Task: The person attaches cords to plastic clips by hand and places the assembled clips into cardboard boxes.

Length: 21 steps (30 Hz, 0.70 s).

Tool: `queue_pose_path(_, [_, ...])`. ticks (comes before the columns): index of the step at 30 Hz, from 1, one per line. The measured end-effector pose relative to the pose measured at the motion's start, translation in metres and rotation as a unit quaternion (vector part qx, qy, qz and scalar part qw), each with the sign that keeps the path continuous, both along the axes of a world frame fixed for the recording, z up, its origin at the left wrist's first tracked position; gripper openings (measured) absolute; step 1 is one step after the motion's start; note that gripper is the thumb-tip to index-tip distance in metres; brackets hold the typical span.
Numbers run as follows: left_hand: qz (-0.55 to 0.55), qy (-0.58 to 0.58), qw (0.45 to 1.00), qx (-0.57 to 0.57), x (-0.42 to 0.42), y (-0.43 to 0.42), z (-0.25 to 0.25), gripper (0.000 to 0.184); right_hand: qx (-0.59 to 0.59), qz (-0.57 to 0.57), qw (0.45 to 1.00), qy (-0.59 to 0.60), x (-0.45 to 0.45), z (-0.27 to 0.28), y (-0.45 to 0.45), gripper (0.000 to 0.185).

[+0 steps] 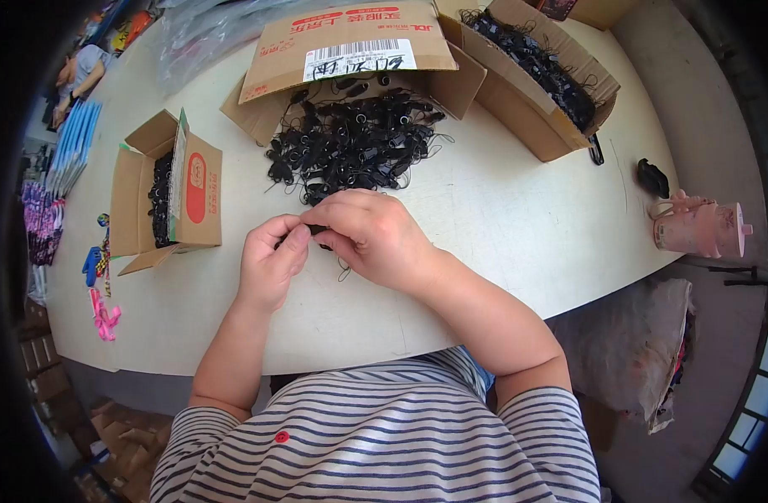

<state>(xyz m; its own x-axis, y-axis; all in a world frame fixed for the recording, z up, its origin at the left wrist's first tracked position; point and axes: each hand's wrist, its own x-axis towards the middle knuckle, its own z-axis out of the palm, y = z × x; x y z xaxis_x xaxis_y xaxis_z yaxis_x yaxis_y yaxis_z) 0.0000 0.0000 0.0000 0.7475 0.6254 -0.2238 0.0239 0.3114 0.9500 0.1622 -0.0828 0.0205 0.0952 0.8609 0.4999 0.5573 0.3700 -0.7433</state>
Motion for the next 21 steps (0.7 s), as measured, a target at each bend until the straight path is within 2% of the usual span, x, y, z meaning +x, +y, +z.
queue_pose_path(14, [-0.01, -0.022, 0.999, 0.041, 0.0024, -0.0028, 0.0048, 0.018, 0.051, 0.0, 0.999, -0.014, -0.0046, -0.0007, -0.0013, 0.023])
queue_pose_path(21, [-0.013, -0.031, 0.999, -0.008, 0.0007, -0.001, 0.0044, 0.016, 0.054, 0.02, 0.998, -0.008, -0.0001, -0.001, -0.0001, 0.023])
